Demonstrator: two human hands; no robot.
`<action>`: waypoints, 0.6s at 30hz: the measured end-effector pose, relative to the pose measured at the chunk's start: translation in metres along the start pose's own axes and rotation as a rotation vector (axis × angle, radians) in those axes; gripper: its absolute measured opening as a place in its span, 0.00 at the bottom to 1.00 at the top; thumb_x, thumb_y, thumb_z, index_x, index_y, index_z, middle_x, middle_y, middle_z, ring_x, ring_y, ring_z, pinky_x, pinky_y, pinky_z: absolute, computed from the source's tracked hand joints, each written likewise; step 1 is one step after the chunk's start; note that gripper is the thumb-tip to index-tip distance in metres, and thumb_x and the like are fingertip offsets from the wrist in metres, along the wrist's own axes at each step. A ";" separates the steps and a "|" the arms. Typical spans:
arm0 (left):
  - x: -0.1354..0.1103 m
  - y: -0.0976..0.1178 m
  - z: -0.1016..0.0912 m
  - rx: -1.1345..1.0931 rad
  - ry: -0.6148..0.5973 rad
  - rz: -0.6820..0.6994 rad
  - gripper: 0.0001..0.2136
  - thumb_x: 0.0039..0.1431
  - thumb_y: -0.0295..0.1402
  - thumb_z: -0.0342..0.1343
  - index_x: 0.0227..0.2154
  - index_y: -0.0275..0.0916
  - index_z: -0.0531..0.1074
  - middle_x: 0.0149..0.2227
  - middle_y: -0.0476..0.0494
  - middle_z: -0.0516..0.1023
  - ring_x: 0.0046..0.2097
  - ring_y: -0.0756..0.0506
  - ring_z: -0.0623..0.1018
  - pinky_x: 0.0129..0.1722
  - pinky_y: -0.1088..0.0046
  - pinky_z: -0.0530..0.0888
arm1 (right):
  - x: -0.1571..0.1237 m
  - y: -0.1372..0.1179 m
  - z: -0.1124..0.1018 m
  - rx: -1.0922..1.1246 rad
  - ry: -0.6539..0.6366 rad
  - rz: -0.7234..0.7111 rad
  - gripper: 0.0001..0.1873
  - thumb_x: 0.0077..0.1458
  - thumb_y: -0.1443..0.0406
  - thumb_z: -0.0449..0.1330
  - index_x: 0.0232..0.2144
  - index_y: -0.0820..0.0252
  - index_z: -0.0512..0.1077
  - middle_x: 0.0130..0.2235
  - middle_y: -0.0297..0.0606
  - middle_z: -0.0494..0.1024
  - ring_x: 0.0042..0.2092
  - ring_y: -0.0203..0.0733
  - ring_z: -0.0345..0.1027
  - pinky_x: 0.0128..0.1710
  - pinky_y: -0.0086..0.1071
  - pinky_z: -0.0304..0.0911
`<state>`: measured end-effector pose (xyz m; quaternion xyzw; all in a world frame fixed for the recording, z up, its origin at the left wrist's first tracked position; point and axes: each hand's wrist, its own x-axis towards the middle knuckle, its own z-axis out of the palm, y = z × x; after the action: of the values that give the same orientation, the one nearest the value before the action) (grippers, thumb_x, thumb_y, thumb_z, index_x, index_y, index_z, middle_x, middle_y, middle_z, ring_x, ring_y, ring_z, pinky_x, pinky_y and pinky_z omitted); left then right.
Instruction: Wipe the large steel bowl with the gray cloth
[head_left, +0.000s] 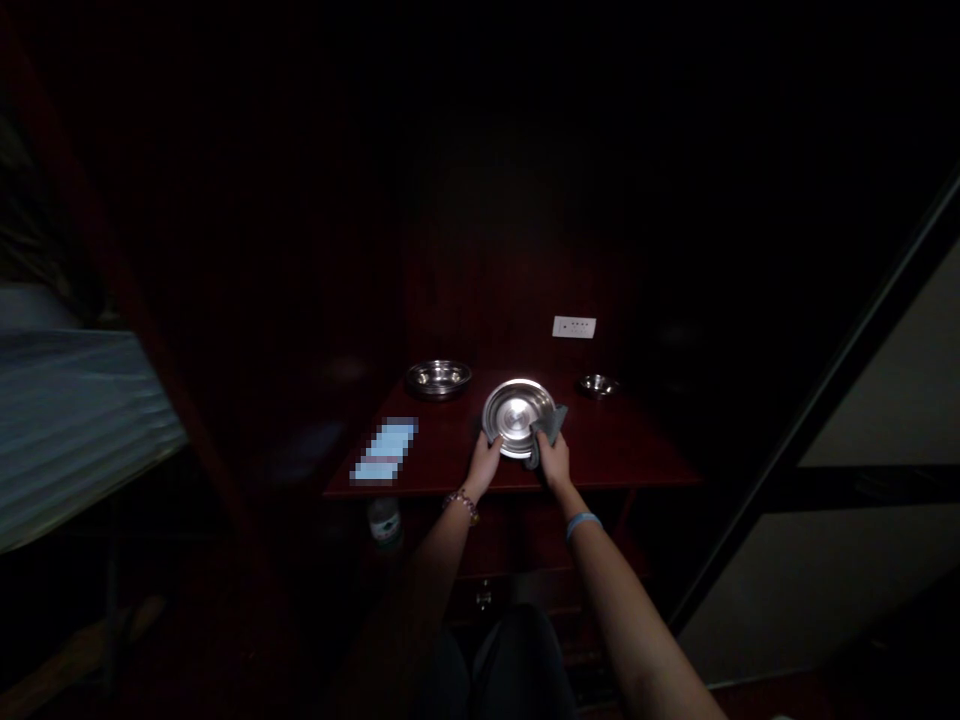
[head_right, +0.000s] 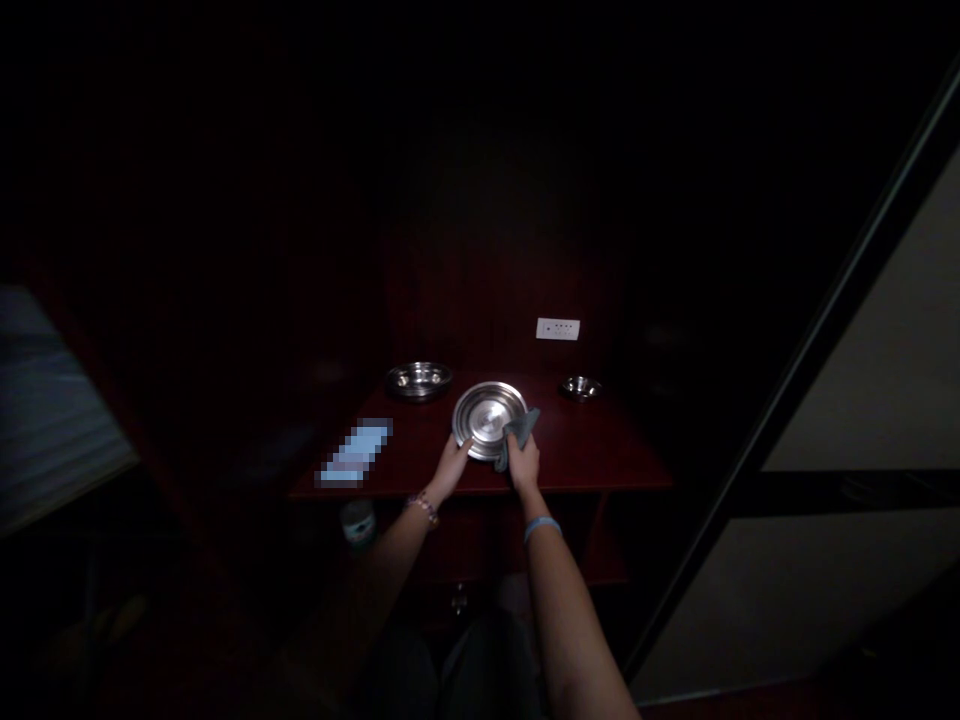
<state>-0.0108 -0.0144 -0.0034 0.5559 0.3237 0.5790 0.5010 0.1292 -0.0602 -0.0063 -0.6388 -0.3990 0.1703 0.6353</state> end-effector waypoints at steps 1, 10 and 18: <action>0.000 0.000 0.000 -0.002 0.003 0.003 0.16 0.55 0.29 0.55 0.48 0.37 0.70 0.54 0.39 0.75 0.59 0.41 0.71 0.64 0.58 0.58 | 0.001 0.000 0.001 -0.010 0.002 0.005 0.20 0.55 0.53 0.56 0.43 0.61 0.74 0.43 0.40 0.81 0.44 0.43 0.76 0.46 0.32 0.67; 0.005 -0.007 -0.001 -0.036 0.018 0.014 0.17 0.56 0.30 0.55 0.49 0.38 0.68 0.56 0.39 0.73 0.59 0.42 0.70 0.64 0.60 0.58 | -0.011 -0.011 0.003 -0.325 0.076 0.037 0.25 0.57 0.49 0.53 0.42 0.62 0.77 0.36 0.47 0.82 0.44 0.49 0.76 0.46 0.36 0.66; 0.001 -0.003 0.000 -0.019 0.029 0.097 0.26 0.56 0.30 0.55 0.57 0.38 0.56 0.59 0.36 0.67 0.61 0.44 0.68 0.64 0.62 0.57 | -0.006 -0.010 0.000 -0.306 0.010 0.057 0.25 0.56 0.48 0.54 0.41 0.60 0.78 0.36 0.45 0.82 0.42 0.49 0.76 0.45 0.36 0.66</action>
<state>-0.0103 -0.0123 -0.0056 0.5578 0.2981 0.6134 0.4730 0.1226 -0.0662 0.0010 -0.7400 -0.3989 0.1223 0.5276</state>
